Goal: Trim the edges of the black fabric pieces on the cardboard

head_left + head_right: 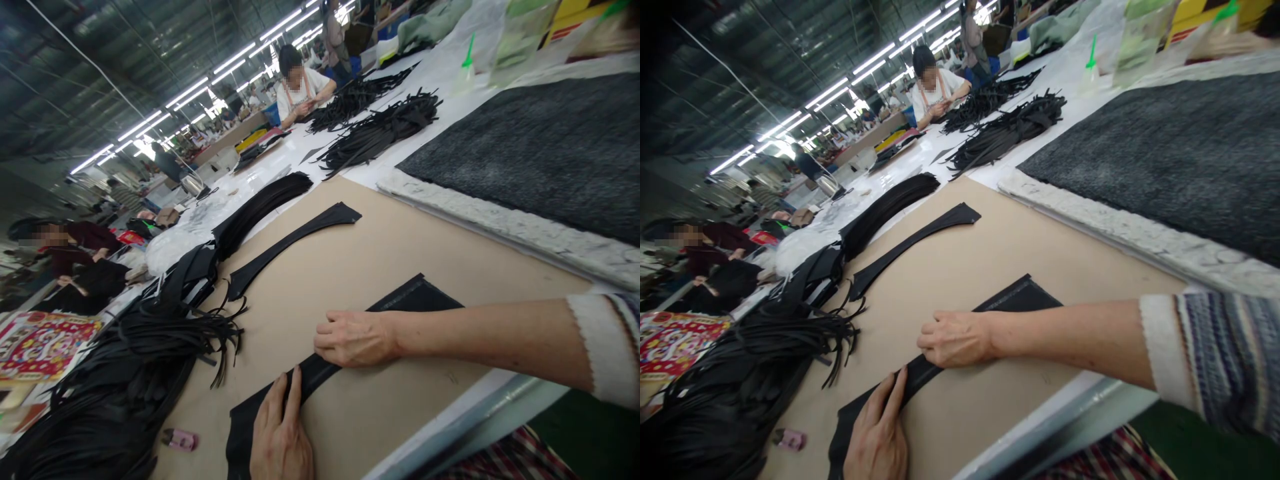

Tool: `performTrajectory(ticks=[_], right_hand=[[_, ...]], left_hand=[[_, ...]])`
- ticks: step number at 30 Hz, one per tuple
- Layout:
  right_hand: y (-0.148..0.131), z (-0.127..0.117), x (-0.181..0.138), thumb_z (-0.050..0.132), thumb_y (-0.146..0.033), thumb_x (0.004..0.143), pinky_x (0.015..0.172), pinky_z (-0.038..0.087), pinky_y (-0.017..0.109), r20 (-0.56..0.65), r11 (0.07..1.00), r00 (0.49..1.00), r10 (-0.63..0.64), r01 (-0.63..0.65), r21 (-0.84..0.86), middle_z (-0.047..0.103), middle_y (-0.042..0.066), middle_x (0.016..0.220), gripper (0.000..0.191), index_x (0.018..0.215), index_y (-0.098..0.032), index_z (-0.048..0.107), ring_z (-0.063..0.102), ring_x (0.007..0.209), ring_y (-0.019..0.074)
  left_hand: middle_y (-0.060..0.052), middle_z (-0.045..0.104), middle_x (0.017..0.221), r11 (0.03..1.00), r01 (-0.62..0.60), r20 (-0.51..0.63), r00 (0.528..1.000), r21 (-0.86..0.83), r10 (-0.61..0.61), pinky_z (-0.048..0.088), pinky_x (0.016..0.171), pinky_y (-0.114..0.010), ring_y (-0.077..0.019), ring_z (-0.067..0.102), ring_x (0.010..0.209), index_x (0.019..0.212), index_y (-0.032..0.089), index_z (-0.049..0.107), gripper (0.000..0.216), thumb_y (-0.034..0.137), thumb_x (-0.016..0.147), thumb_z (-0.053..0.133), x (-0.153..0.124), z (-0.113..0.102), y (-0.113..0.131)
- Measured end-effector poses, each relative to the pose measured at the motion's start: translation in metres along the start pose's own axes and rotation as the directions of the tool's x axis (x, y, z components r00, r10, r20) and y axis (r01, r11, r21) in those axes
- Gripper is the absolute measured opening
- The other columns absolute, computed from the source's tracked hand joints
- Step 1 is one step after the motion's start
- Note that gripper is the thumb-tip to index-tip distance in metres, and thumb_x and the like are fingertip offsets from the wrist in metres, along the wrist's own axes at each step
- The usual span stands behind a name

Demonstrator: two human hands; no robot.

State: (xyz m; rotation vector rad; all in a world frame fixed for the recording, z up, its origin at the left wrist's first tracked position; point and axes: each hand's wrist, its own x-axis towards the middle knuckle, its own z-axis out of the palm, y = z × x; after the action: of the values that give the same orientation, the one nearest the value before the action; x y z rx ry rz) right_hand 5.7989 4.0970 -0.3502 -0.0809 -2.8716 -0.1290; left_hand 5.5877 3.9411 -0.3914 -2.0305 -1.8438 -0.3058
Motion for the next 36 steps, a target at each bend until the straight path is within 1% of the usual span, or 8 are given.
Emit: performTrajectory(ticks=[4, 7, 10, 15, 20, 24, 29, 36], right_hand=[[-0.001, -0.003, -0.006, 0.060, -0.013, 0.096, 0.062, 0.032, 0.034, 0.026, 1.000, 0.999, 0.019, -0.019, -0.003, 0.049, 0.002, 0.086, 0.014, 0.082, -0.012, 0.061, 0.044, 0.074, 0.0168], [-0.001, -0.002, -0.007, 0.061, -0.013, 0.096, 0.063, 0.031, 0.034, 0.008, 1.000, 1.000, 0.016, -0.016, 0.003, 0.049, 0.002, 0.085, 0.016, 0.080, -0.012, 0.061, 0.043, 0.074, 0.0165], [-0.001, -0.001, -0.007, 0.063, -0.013, 0.095, 0.062, 0.031, 0.034, 0.000, 1.000, 1.000, 0.012, -0.012, 0.006, 0.050, 0.002, 0.086, 0.015, 0.079, -0.013, 0.061, 0.043, 0.074, 0.0168], [-0.003, 0.002, -0.007, 0.064, -0.014, 0.094, 0.063, 0.030, 0.036, 0.003, 1.000, 1.000, 0.021, -0.021, 0.011, 0.051, 0.002, 0.086, 0.015, 0.079, -0.013, 0.062, 0.044, 0.074, 0.0171], [0.001, -0.001, -0.010, 0.066, -0.013, 0.093, 0.065, 0.030, 0.036, -0.020, 1.000, 1.000, -0.009, 0.010, 0.016, 0.052, 0.002, 0.085, 0.016, 0.077, -0.013, 0.062, 0.044, 0.073, 0.0164], [0.014, -0.006, -0.026, 0.059, -0.013, 0.096, 0.066, 0.030, 0.035, -0.082, 0.998, 0.995, -0.055, 0.052, -0.037, 0.052, 0.003, 0.081, 0.015, 0.081, -0.013, 0.062, 0.045, 0.073, 0.0168], [0.024, -0.014, -0.053, 0.056, -0.014, 0.097, 0.066, 0.030, 0.034, -0.045, 0.997, 0.998, -0.036, 0.033, -0.067, 0.052, 0.003, 0.083, 0.013, 0.085, -0.012, 0.062, 0.045, 0.076, 0.0171], [0.024, -0.017, -0.074, 0.058, -0.017, 0.099, 0.066, 0.030, 0.035, -0.032, 0.999, 0.999, 0.015, -0.017, -0.044, 0.054, 0.003, 0.092, 0.006, 0.100, -0.012, 0.060, 0.045, 0.081, 0.0170]], left_hand=[[-0.005, 0.059, 0.125, 0.998, -0.050, -0.002, 0.999, 0.033, 0.050, 0.048, 0.093, -0.039, -0.0218, 0.057, 0.109, 0.147, 0.032, 0.028, 0.073, -0.003, 0.084, 0.042, -0.001, 0.001, -0.001], [-0.008, 0.059, 0.123, 0.997, -0.040, 0.006, 0.999, 0.063, 0.039, 0.049, 0.087, -0.039, -0.0233, 0.057, 0.107, 0.135, 0.026, 0.050, 0.059, -0.001, 0.083, 0.044, 0.002, -0.002, -0.003], [-0.009, 0.054, 0.129, 0.998, -0.027, -0.002, 1.000, 0.064, 0.027, 0.050, 0.086, -0.040, -0.0258, 0.055, 0.110, 0.124, 0.026, 0.060, 0.054, -0.002, 0.081, 0.044, 0.011, -0.006, -0.002], [-0.008, 0.060, 0.120, 0.988, -0.098, -0.057, 0.994, -0.116, 0.091, 0.050, 0.090, -0.036, -0.0211, 0.057, 0.108, 0.143, 0.021, 0.037, 0.064, 0.000, 0.083, 0.040, 0.026, 0.000, 0.020], [-0.007, 0.061, 0.121, 0.991, -0.017, -0.024, 1.000, -0.131, 0.014, 0.046, 0.095, -0.037, -0.0218, 0.056, 0.111, 0.147, 0.022, 0.029, 0.067, -0.002, 0.085, 0.038, 0.023, 0.011, 0.046], [-0.005, 0.060, 0.122, 0.993, -0.060, -0.048, 0.997, -0.099, 0.056, 0.043, 0.095, -0.037, -0.0211, 0.056, 0.111, 0.150, 0.030, 0.018, 0.077, -0.005, 0.085, 0.039, 0.023, 0.009, 0.046], [-0.006, 0.060, 0.118, 0.987, -0.148, -0.018, 0.989, -0.064, 0.147, 0.045, 0.092, -0.038, -0.0222, 0.057, 0.104, 0.151, 0.031, 0.012, 0.083, -0.005, 0.082, 0.041, 0.029, 0.006, 0.042], [-0.007, 0.060, 0.116, 0.982, -0.186, -0.001, 0.983, -0.013, 0.186, 0.046, 0.085, -0.040, -0.0234, 0.057, 0.101, 0.150, 0.033, 0.015, 0.083, -0.003, 0.081, 0.042, 0.031, 0.008, 0.041]])
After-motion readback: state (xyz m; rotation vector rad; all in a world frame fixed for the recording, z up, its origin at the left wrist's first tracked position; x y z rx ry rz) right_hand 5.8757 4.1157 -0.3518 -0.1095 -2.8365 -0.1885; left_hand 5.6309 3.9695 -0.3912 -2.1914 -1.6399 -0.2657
